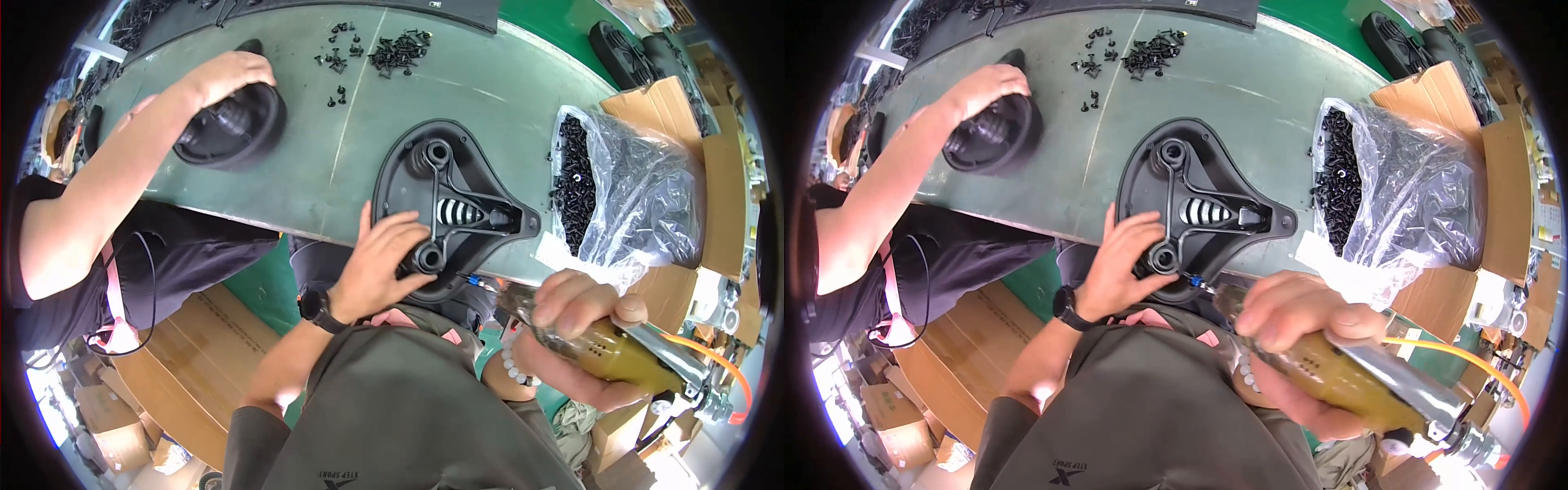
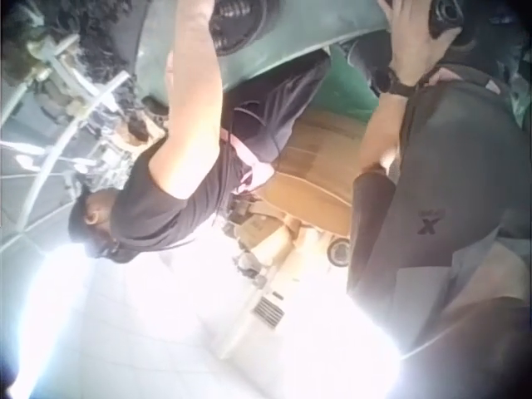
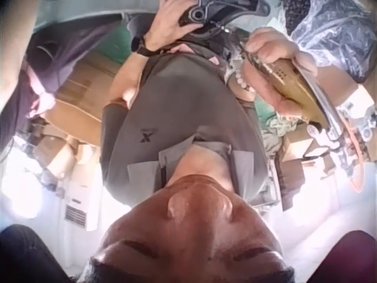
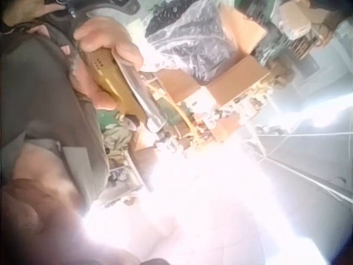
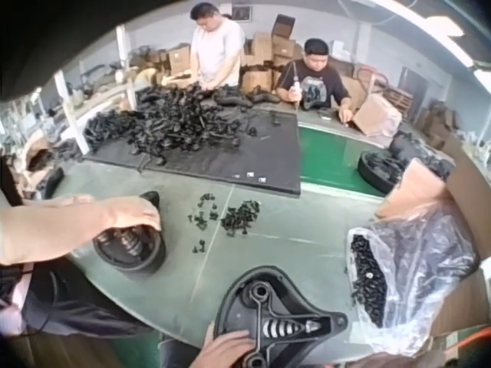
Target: Assembling the base and frame components onto bicycle seats using a pneumatic screwdriver.
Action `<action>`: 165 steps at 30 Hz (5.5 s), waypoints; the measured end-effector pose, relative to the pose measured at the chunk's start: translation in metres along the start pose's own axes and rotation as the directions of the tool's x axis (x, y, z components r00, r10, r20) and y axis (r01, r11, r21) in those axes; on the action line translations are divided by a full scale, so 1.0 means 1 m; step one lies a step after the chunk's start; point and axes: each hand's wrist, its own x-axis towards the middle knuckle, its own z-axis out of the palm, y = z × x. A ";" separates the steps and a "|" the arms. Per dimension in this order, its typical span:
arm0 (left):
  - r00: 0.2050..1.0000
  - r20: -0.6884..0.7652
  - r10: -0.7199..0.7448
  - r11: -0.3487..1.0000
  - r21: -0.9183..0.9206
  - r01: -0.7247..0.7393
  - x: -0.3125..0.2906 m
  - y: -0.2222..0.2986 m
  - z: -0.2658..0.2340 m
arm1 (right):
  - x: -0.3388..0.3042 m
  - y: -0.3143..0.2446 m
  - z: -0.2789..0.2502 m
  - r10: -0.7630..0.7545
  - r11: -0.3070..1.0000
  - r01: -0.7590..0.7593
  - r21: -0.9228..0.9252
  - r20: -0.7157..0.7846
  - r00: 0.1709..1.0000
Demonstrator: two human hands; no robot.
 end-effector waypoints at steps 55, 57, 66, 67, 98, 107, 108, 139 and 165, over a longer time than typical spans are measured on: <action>0.979 0.105 0.175 0.950 -0.280 -0.140 -0.012 -0.049 -0.011 | -0.023 0.077 0.028 0.197 0.967 -0.159 -0.202 0.188 0.962; 0.972 0.170 0.160 0.959 -0.260 -0.113 -0.011 -0.048 -0.013 | -0.024 0.076 0.026 0.187 0.967 -0.149 -0.206 0.179 0.966; 0.994 -0.044 0.104 0.947 -0.301 -0.113 -0.008 -0.045 0.002 | -0.028 0.079 0.028 0.166 0.970 -0.138 -0.198 0.128 0.978; 0.994 -0.040 0.105 0.947 -0.302 -0.112 -0.007 -0.045 0.003 | -0.028 0.080 0.028 0.163 0.974 -0.140 -0.179 0.122 0.979; 0.987 0.027 0.158 0.953 -0.264 -0.145 -0.002 -0.048 -0.007 | -0.047 0.087 0.036 0.056 0.961 0.048 -0.273 0.363 0.930; 0.999 0.035 0.016 0.986 -0.167 -0.010 0.029 -0.006 -0.014 | 0.006 0.014 0.011 0.055 0.997 -0.051 0.052 -0.065 0.996; 0.996 0.052 0.068 0.988 -0.144 -0.060 0.042 -0.002 -0.018 | 0.005 0.004 -0.001 0.090 0.994 -0.087 0.069 -0.054 0.994; 0.994 -0.110 -0.027 0.728 0.679 0.095 0.257 -0.138 -0.015 | -0.032 0.007 -0.035 0.459 0.886 -0.407 0.225 -0.293 0.838; 0.840 0.313 -0.444 0.040 -0.929 0.368 0.029 0.017 0.011 | -0.015 0.049 0.013 0.007 0.998 0.014 0.061 -0.344 0.939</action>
